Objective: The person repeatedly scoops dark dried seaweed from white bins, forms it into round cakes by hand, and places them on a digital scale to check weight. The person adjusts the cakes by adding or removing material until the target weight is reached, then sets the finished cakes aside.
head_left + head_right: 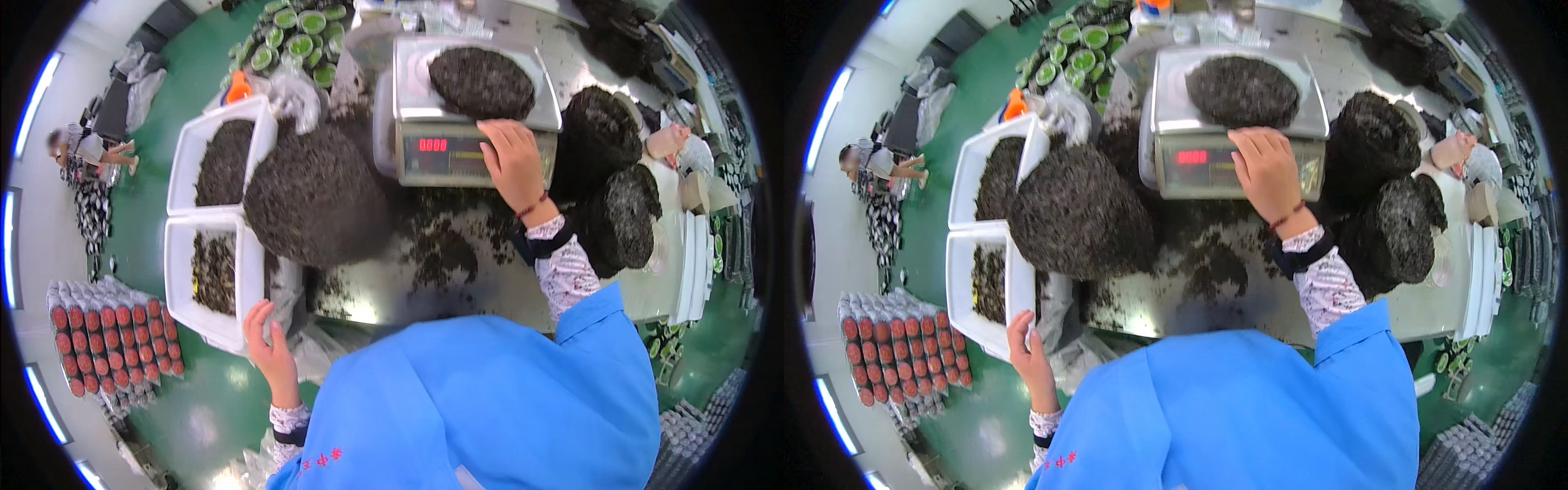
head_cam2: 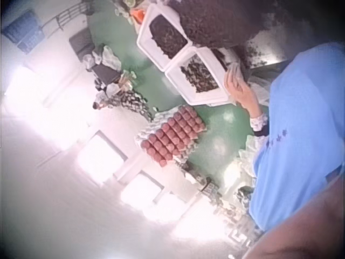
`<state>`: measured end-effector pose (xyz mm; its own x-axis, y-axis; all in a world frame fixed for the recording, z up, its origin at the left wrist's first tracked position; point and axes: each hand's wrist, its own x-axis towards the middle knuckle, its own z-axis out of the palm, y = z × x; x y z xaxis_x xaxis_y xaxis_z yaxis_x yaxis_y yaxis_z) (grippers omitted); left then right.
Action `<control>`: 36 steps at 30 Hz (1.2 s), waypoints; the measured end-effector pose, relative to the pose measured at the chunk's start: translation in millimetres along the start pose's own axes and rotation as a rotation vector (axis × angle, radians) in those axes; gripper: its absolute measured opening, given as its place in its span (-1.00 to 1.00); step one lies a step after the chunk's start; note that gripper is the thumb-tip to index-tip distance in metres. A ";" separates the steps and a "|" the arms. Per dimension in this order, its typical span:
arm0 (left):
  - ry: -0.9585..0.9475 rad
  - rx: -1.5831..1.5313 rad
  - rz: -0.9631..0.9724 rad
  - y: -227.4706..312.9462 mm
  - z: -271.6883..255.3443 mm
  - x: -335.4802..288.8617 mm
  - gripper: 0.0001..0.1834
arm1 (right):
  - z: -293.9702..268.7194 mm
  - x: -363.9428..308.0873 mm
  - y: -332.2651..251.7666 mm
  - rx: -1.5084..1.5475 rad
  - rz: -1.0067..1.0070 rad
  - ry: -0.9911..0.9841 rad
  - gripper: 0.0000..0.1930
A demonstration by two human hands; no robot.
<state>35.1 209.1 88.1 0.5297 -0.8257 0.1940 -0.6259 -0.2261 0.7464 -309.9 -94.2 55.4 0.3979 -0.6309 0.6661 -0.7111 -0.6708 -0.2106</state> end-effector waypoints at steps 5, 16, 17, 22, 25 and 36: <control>0.002 -0.032 -0.169 -14.4 -2.6 -21.8 -0.73 | 57.4 -165.4 -33.2 0.119 0.315 -0.547 -0.60; -0.204 0.080 -0.043 14.8 13.4 -9.8 -0.75 | 119.7 -270.0 -26.2 0.063 0.605 -0.898 -0.51; -0.219 0.077 -0.026 14.2 16.3 -8.7 -0.74 | 112.5 -261.8 -23.0 0.165 0.598 -0.909 -0.56; -0.223 0.005 0.009 25.0 31.3 -2.9 -0.76 | 57.7 -202.6 -22.9 0.404 0.566 -0.859 -0.64; -0.223 -0.025 0.037 32.1 37.5 1.9 -0.76 | 32.2 -172.8 -14.1 0.400 0.454 -0.855 -0.68; -0.167 -0.100 -0.007 20.4 35.2 3.2 -0.75 | -53.4 46.7 12.5 0.178 0.165 0.189 -0.57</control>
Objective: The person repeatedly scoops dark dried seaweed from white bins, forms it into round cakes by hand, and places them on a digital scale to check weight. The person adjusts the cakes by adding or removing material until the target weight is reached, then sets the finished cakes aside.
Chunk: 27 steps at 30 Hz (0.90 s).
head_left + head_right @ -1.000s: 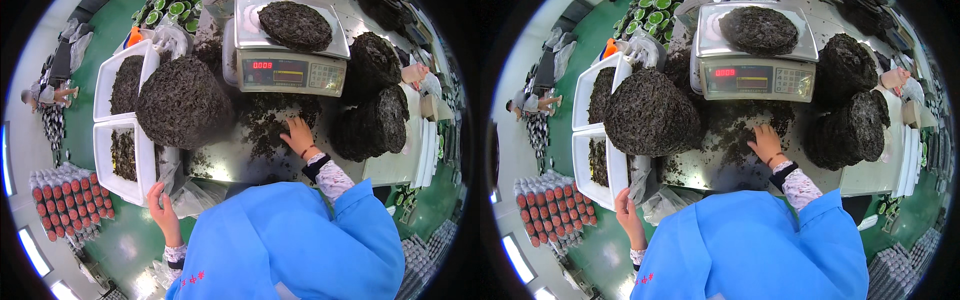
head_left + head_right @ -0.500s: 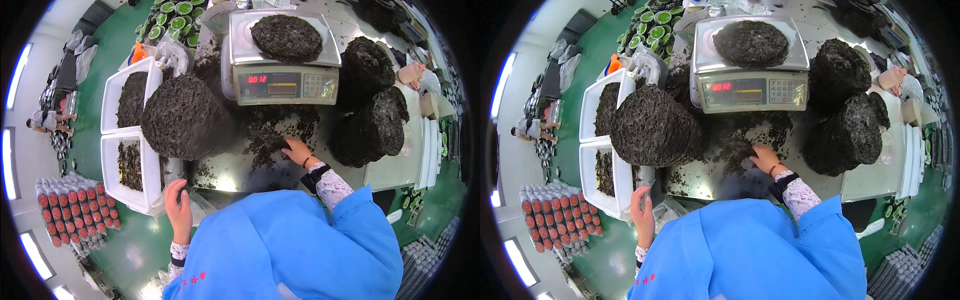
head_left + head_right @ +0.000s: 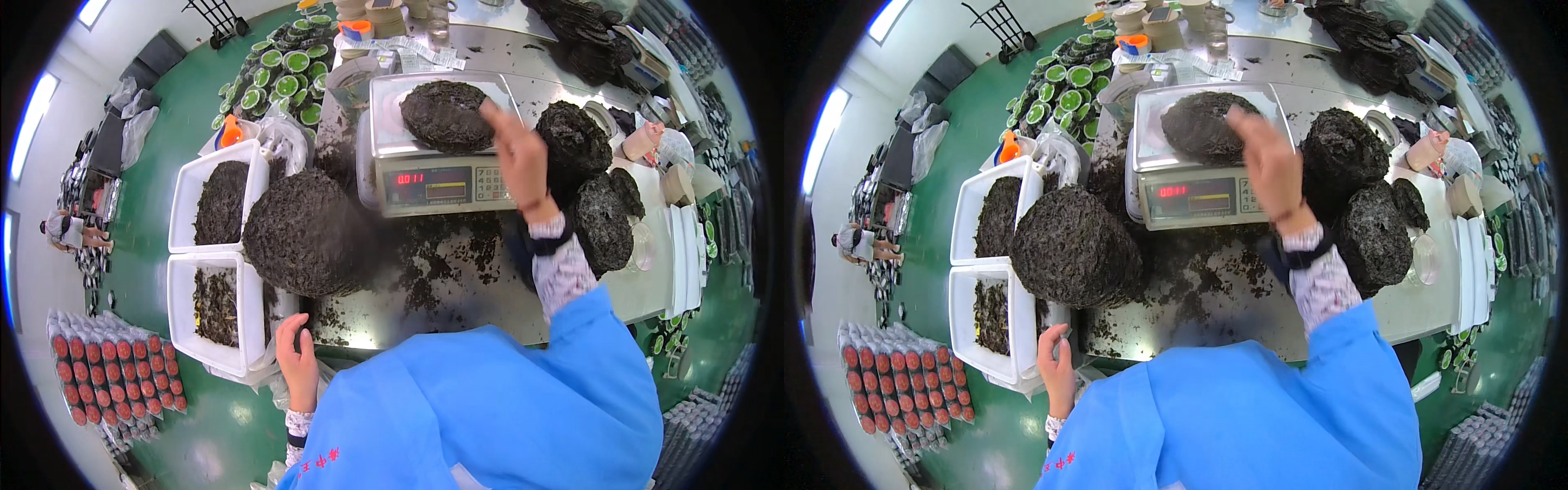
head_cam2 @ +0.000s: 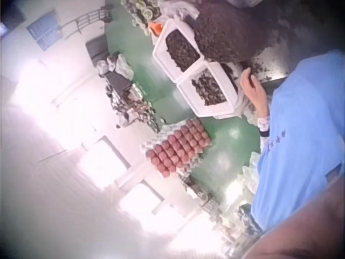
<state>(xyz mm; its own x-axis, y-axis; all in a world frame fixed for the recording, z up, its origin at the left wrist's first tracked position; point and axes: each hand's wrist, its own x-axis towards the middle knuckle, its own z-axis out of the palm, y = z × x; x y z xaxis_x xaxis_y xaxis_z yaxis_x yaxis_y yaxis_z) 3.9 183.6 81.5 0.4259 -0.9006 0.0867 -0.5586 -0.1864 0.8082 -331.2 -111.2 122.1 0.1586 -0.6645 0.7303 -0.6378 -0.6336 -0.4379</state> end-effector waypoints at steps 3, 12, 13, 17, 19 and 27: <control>0.017 -0.018 0.005 2.5 -1.4 1.4 -0.75 | 1.4 51.1 48.2 -0.345 -0.001 0.096 -0.52; 0.115 -0.105 -0.129 -21.6 -17.5 -13.5 -0.75 | 41.3 32.9 103.8 -0.152 -0.069 -0.466 -0.24; 0.114 -0.097 -0.124 -19.8 -17.9 -12.3 -0.75 | 46.4 26.4 94.0 -0.268 -0.063 -0.562 -0.15; 0.075 -0.101 -0.052 -9.9 -6.8 3.6 -0.74 | 49.2 -4.2 71.9 -0.582 -0.119 -0.794 -0.17; 0.038 -0.138 -0.063 -3.4 2.8 9.7 -0.75 | 53.6 -41.1 75.4 -0.583 -0.266 -0.534 -0.37; -0.006 -0.131 0.123 1.4 15.7 31.9 -0.80 | -129.6 -81.5 -3.0 -0.857 -0.062 -0.076 -0.51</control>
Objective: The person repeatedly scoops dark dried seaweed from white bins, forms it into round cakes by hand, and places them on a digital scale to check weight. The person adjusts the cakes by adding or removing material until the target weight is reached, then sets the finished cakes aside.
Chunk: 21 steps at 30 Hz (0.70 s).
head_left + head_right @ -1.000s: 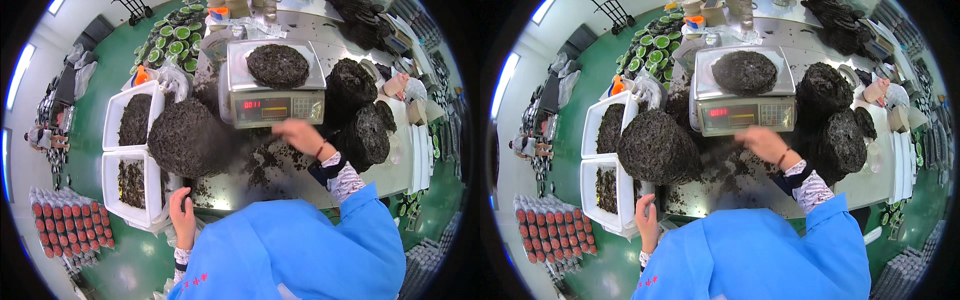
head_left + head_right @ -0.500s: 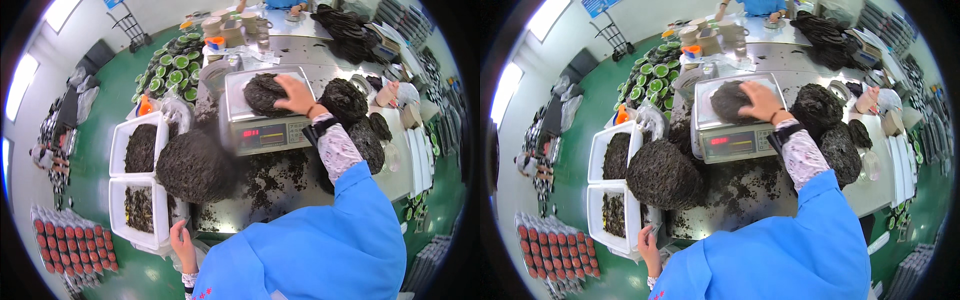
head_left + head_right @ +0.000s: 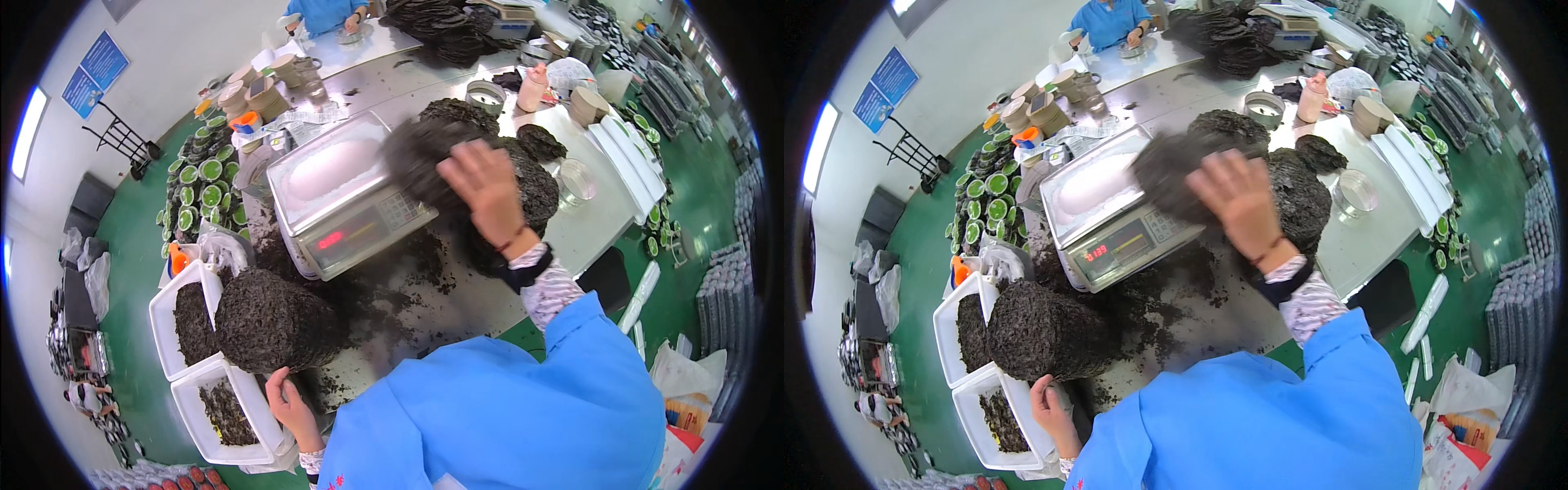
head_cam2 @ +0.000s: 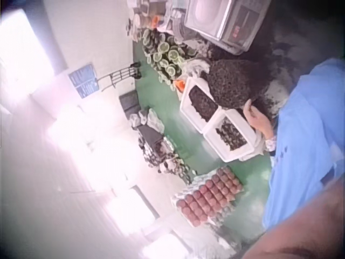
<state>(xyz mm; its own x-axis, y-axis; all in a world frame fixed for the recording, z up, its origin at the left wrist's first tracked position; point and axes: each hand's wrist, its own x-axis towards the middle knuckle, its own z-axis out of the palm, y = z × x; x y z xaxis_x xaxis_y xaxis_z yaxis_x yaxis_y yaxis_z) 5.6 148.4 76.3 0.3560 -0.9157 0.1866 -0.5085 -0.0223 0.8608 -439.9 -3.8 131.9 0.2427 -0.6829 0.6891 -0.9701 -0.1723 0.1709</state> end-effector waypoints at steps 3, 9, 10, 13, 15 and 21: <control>0.118 -0.049 0.045 -0.3 -6.8 2.0 -0.82 | -32.3 -35.8 60.1 -0.221 0.316 0.067 -0.40; 0.248 0.024 0.175 17.8 -12.8 12.5 -0.83 | -4.6 -98.7 73.2 -0.201 0.645 -0.675 -0.11; 0.272 0.066 0.195 20.4 -14.0 14.3 -0.83 | -4.9 -101.6 66.4 -0.189 0.661 -0.673 -0.13; 0.304 0.217 0.227 4.4 -30.8 20.2 -0.70 | 8.7 -91.8 56.5 -0.108 0.564 -0.424 -0.18; 0.271 0.189 0.110 6.1 -30.0 29.5 -0.50 | 0.4 -49.6 20.1 0.089 0.411 -0.203 -0.34; 0.173 -0.230 -0.090 -37.3 -20.7 60.0 -0.26 | -5.6 48.0 -188.7 0.828 -0.386 -0.267 -0.27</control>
<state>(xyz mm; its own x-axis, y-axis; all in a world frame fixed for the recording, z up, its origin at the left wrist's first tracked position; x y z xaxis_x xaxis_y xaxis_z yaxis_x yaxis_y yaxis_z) 62.1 102.6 65.1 0.5301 -0.8316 0.1658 -0.2846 0.0097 0.9586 -245.2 -0.1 136.6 0.6383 -0.5955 0.4877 -0.5379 -0.7983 -0.2708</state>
